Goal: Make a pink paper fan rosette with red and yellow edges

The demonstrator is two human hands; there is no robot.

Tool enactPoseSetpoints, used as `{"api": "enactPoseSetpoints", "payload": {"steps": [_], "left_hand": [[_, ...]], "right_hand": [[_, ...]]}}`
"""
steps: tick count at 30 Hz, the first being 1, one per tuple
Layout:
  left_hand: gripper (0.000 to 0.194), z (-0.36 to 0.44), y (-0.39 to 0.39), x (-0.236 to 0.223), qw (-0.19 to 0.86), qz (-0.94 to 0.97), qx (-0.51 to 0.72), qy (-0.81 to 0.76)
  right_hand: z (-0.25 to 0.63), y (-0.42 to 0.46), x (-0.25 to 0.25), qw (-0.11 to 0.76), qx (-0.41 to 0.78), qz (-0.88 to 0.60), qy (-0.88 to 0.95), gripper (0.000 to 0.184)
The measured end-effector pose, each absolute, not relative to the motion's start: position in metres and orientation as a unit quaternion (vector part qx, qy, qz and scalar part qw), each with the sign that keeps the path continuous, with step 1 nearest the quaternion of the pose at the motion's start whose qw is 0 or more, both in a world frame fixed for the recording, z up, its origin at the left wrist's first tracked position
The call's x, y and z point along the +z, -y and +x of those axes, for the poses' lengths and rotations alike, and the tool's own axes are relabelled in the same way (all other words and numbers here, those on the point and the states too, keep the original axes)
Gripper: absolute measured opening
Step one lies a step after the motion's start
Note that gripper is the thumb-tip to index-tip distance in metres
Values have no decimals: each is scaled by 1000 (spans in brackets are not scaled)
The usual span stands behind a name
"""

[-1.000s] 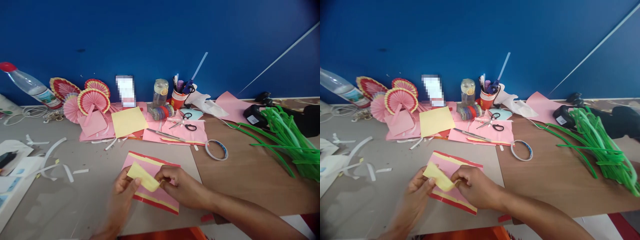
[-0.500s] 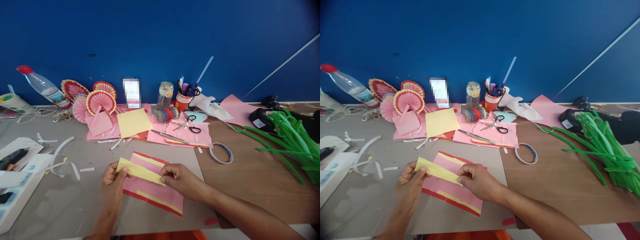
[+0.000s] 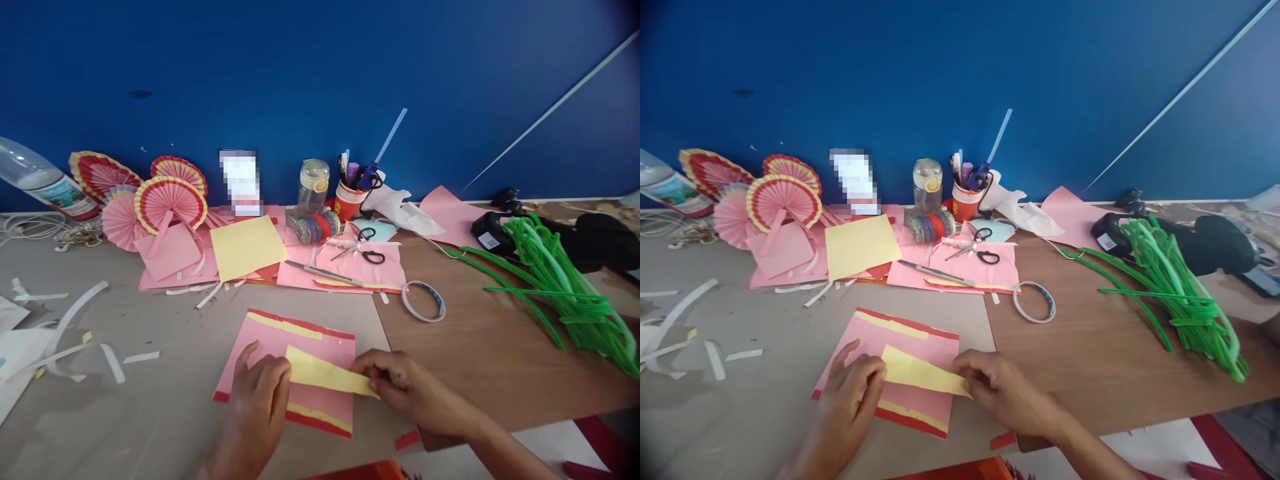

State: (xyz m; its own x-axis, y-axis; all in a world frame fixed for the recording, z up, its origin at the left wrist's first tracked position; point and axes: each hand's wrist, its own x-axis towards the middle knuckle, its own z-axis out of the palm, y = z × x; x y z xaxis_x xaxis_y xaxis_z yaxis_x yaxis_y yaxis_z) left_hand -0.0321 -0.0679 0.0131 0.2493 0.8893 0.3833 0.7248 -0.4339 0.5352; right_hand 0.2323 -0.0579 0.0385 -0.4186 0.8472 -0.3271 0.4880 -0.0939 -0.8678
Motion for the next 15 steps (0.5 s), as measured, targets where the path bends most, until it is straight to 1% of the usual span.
{"api": "enactPoseSetpoints", "payload": {"steps": [2,3,6,8,11,15], "left_hand": [[18,-25,65,14,129,799,308,-501],[18,-22,64,14,135,801,301,-499],[18,-13,63,15,151,804,294,-494],[18,-6,63,17,162,805,297,-487],[17,3,62,21,177,796,313,-487],[15,11,58,24,186,777,321,-508]], "right_hand": [[243,59,40,115,525,-524,661,28],[248,58,41,107,509,-540,662,30],[253,52,46,170,432,-595,657,31],[246,47,51,219,414,-585,662,31],[219,39,54,252,458,-509,684,32],[189,33,48,203,538,-515,636,19]]}}
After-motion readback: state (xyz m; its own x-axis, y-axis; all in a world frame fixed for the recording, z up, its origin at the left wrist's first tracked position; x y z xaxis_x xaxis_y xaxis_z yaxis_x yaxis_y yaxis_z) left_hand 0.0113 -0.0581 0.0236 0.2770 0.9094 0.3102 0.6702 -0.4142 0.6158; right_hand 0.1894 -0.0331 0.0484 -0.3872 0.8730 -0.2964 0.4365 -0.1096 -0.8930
